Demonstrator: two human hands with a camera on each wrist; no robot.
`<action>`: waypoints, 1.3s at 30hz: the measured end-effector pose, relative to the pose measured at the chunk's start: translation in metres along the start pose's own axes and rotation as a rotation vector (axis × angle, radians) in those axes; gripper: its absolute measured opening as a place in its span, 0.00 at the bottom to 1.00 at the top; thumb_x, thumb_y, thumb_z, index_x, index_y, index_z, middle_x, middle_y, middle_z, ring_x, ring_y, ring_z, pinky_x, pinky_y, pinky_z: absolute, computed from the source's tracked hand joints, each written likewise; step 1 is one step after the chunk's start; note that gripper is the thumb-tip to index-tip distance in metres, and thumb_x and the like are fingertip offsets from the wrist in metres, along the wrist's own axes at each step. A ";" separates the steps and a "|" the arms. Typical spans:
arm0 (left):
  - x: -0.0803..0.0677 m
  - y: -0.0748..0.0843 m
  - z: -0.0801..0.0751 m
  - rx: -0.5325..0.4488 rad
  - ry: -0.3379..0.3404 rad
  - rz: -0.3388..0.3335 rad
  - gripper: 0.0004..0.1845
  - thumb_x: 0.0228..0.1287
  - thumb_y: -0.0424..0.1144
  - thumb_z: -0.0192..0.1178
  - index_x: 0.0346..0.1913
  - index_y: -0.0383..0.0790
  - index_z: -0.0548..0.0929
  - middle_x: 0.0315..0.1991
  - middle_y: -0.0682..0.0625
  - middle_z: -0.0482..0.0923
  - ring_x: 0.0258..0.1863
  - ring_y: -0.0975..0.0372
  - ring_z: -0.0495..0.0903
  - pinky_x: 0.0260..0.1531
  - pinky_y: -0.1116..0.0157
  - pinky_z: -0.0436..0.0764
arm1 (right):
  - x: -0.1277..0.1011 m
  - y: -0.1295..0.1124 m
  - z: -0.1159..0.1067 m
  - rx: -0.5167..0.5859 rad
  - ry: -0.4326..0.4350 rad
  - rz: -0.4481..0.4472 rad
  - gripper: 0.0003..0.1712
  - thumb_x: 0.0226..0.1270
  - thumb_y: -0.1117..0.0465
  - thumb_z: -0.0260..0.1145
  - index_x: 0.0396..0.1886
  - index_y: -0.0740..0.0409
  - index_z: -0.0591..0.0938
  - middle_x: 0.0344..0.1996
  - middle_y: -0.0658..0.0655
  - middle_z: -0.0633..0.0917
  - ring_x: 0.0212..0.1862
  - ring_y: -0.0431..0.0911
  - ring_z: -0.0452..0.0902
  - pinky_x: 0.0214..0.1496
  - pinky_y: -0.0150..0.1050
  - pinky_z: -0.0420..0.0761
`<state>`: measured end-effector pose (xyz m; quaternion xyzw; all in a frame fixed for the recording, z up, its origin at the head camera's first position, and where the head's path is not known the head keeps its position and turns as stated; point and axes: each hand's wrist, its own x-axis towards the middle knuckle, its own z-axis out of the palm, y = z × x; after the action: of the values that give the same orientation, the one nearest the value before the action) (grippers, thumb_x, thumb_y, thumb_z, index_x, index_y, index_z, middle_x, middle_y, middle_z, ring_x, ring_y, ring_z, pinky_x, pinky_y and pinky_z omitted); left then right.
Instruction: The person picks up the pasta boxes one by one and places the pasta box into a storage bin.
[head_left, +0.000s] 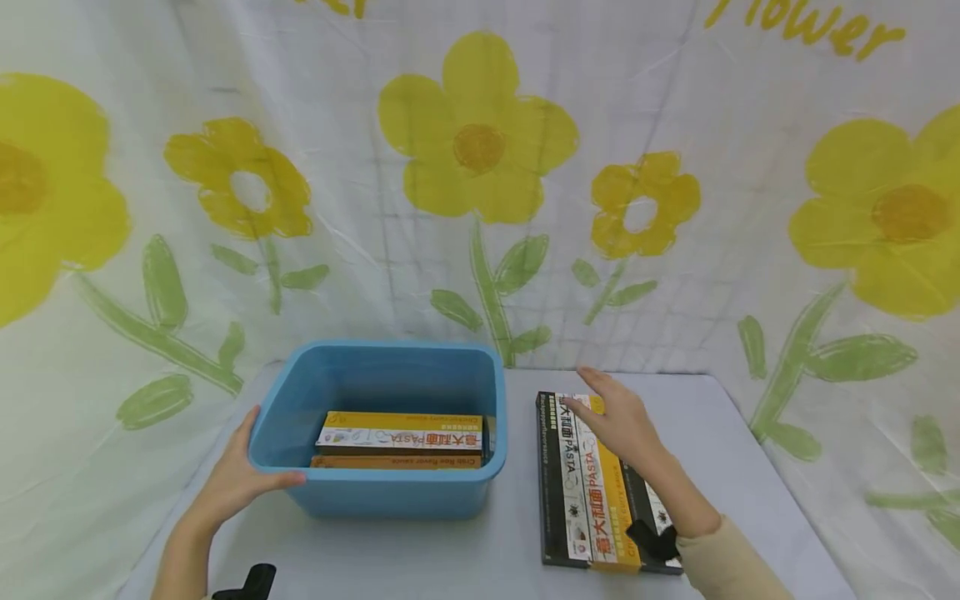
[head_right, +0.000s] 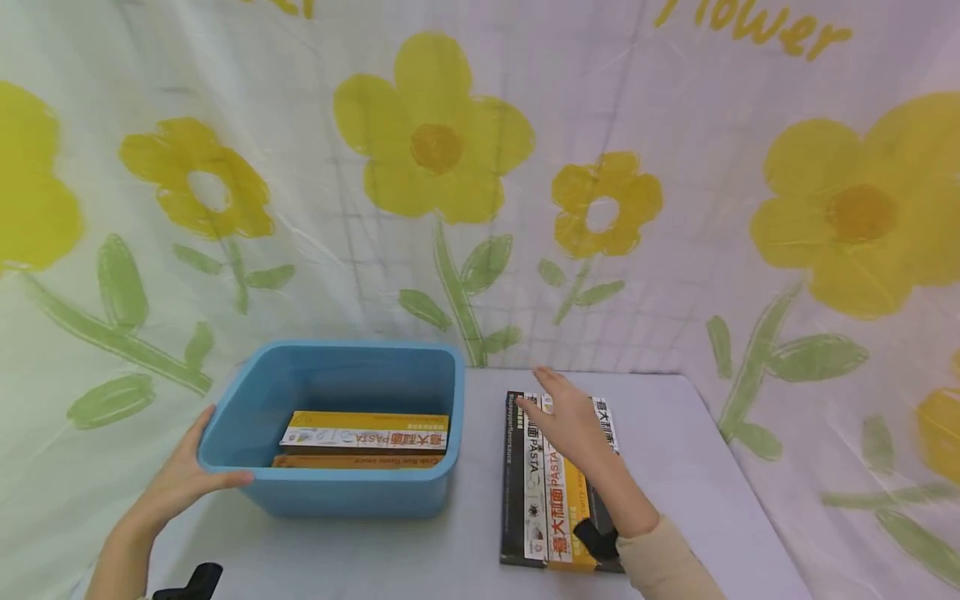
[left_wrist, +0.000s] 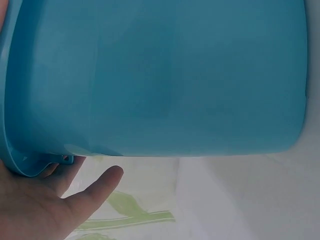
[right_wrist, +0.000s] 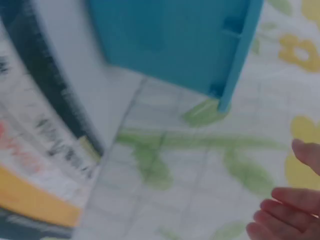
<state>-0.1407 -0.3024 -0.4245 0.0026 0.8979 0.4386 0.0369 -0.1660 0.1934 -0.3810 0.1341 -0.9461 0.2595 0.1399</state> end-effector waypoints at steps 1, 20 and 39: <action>0.001 0.001 -0.002 0.005 -0.001 0.000 0.68 0.51 0.44 0.74 0.75 0.33 0.26 0.69 0.19 0.39 0.62 0.28 0.54 0.53 0.29 0.62 | -0.010 0.008 -0.001 0.012 0.059 0.017 0.32 0.67 0.56 0.67 0.64 0.71 0.72 0.62 0.71 0.74 0.64 0.66 0.67 0.61 0.61 0.69; 0.002 0.001 -0.002 -0.004 -0.020 -0.031 0.68 0.51 0.43 0.74 0.74 0.31 0.25 0.69 0.19 0.37 0.62 0.28 0.53 0.54 0.29 0.62 | -0.160 0.093 0.034 0.170 -0.072 0.687 0.57 0.52 0.46 0.76 0.70 0.76 0.58 0.67 0.80 0.57 0.66 0.74 0.56 0.61 0.59 0.70; 0.001 0.002 -0.004 -0.004 -0.037 -0.067 0.69 0.52 0.45 0.74 0.74 0.35 0.23 0.70 0.19 0.34 0.65 0.27 0.49 0.55 0.29 0.58 | -0.183 0.107 0.068 0.089 -0.236 0.848 0.78 0.39 0.32 0.77 0.65 0.89 0.49 0.60 0.87 0.61 0.60 0.77 0.62 0.60 0.64 0.69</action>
<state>-0.1422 -0.3041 -0.4206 -0.0191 0.8957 0.4390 0.0682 -0.0451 0.2792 -0.5464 -0.2312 -0.9148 0.3176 -0.0936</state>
